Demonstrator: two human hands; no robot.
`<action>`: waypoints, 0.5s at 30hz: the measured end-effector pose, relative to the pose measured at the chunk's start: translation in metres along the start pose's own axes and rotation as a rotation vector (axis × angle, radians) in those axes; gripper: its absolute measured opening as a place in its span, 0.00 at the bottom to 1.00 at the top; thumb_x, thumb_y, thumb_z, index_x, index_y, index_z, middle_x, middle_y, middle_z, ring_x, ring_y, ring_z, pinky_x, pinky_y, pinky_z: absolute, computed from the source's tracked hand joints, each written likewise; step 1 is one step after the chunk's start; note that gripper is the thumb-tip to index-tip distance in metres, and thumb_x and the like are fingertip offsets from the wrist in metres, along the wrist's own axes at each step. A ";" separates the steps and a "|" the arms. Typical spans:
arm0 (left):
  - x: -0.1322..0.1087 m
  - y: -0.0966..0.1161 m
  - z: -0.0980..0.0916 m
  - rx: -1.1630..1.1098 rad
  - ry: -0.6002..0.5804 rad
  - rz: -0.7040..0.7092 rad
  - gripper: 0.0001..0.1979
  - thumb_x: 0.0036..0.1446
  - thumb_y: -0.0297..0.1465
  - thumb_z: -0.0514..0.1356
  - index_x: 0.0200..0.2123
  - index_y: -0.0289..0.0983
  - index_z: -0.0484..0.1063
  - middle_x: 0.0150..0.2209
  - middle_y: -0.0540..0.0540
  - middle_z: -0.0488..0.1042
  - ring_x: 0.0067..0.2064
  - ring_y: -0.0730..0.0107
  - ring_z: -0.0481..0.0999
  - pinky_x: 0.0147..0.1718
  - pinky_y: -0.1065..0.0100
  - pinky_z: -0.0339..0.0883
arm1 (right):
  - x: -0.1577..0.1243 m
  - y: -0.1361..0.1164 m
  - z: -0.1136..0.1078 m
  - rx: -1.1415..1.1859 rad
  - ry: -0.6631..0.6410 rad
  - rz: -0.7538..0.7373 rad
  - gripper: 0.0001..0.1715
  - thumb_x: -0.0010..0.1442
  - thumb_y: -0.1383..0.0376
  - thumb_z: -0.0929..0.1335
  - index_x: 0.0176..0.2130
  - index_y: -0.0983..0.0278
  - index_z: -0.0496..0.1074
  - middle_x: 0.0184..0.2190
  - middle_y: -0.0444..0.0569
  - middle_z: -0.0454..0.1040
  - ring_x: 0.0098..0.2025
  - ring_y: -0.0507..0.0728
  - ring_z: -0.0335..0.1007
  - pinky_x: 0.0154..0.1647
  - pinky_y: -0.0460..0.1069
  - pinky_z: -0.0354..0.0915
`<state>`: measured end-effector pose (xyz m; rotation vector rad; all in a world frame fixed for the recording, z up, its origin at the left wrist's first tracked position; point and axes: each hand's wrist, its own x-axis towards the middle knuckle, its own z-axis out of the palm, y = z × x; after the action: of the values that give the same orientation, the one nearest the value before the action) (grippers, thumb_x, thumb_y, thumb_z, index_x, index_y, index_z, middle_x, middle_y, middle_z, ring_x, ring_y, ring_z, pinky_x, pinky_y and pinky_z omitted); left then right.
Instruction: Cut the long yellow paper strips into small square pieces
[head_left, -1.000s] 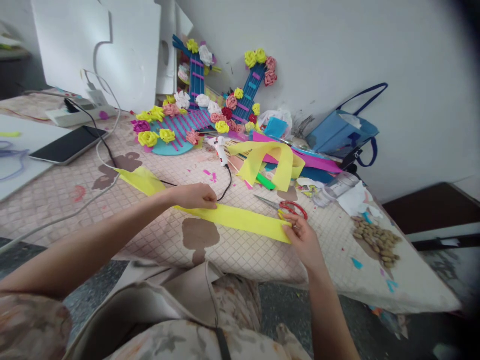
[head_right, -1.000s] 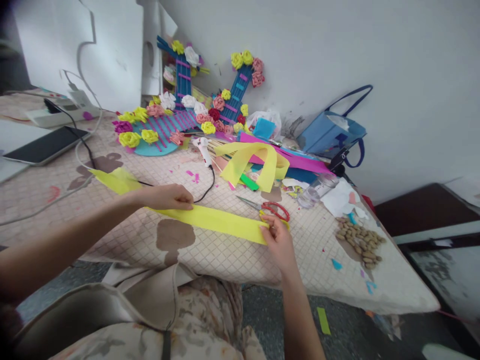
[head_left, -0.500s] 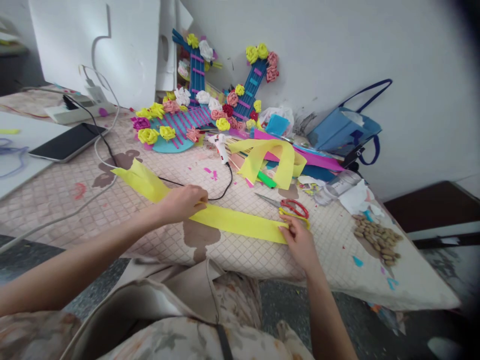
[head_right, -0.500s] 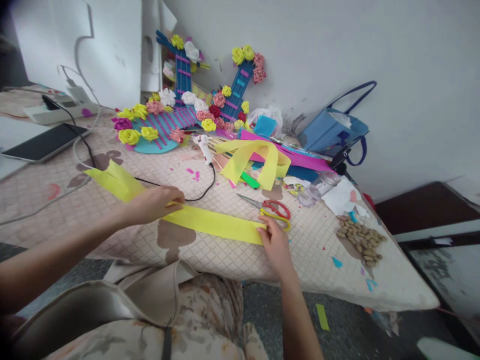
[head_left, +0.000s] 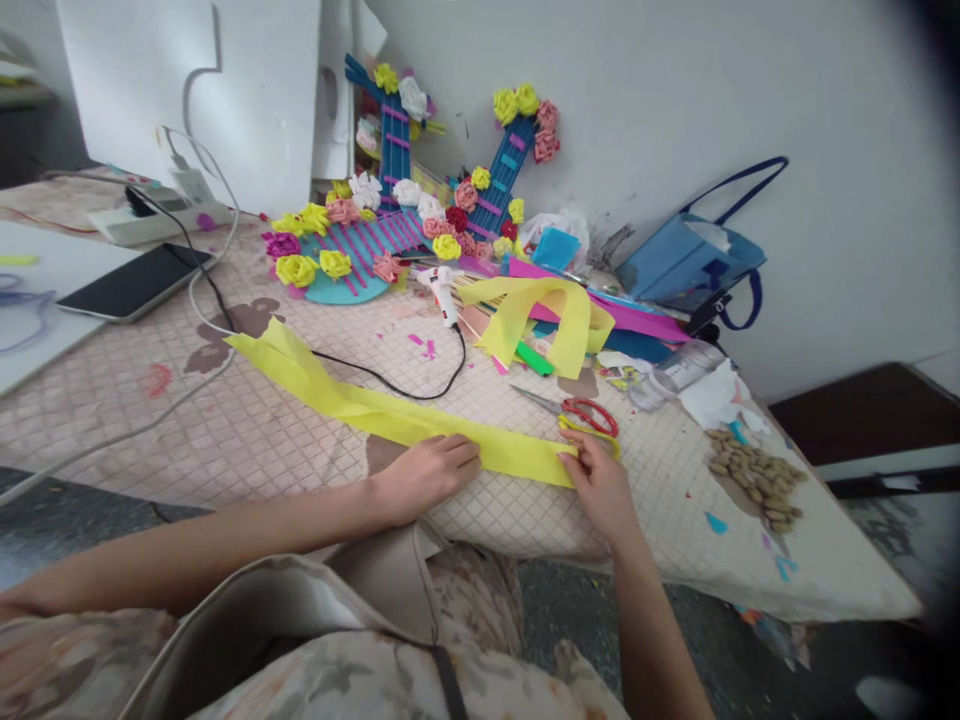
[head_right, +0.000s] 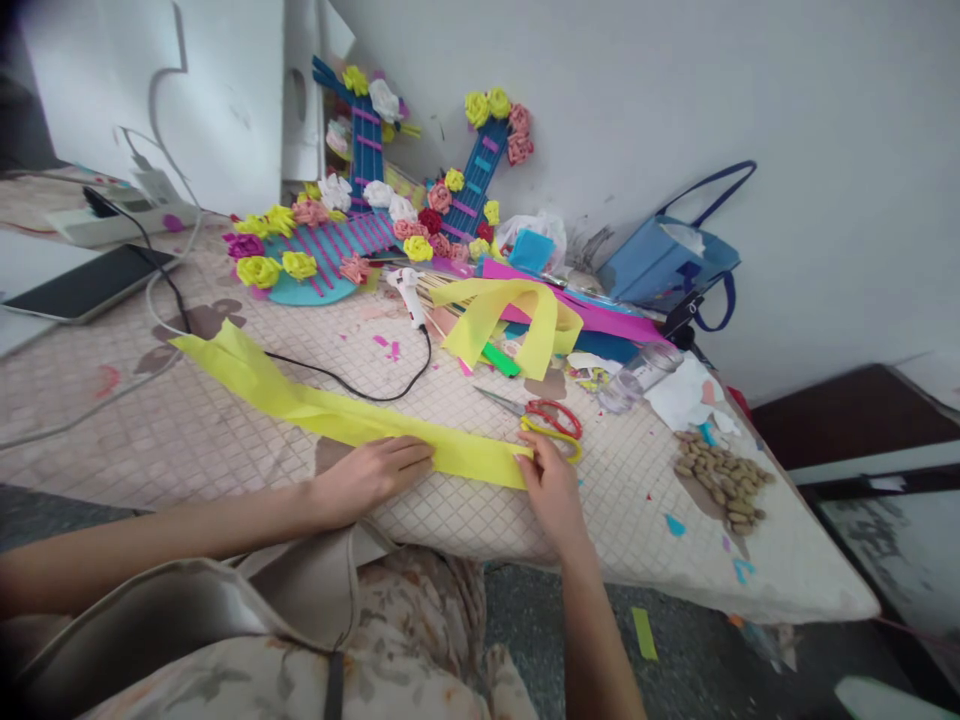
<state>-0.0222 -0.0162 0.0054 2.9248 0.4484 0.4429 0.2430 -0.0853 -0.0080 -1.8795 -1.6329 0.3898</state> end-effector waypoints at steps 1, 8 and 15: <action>0.000 0.000 0.001 0.009 0.001 -0.020 0.11 0.60 0.23 0.47 0.42 0.33 0.67 0.44 0.39 0.71 0.49 0.64 0.68 0.46 0.63 0.64 | 0.000 0.000 0.000 -0.002 -0.002 0.003 0.18 0.57 0.63 0.62 0.48 0.63 0.67 0.41 0.53 0.73 0.35 0.58 0.70 0.37 0.53 0.65; -0.007 0.000 0.011 0.029 0.006 -0.147 0.15 0.61 0.24 0.47 0.50 0.33 0.65 0.54 0.38 0.66 0.56 0.62 0.62 0.55 0.55 0.55 | -0.001 0.003 0.000 -0.001 -0.003 0.010 0.18 0.57 0.62 0.62 0.48 0.62 0.67 0.40 0.53 0.73 0.34 0.58 0.70 0.35 0.52 0.65; -0.024 0.002 0.016 0.125 -0.042 -0.281 0.19 0.61 0.27 0.48 0.55 0.41 0.61 0.61 0.38 0.55 0.62 0.46 0.50 0.53 0.37 0.46 | -0.001 0.003 0.000 -0.003 0.009 0.000 0.18 0.57 0.62 0.62 0.48 0.62 0.67 0.41 0.54 0.73 0.33 0.58 0.69 0.35 0.53 0.65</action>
<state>-0.0386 -0.0270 -0.0161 2.9163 0.8958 0.3243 0.2448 -0.0863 -0.0100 -1.8807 -1.6290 0.3781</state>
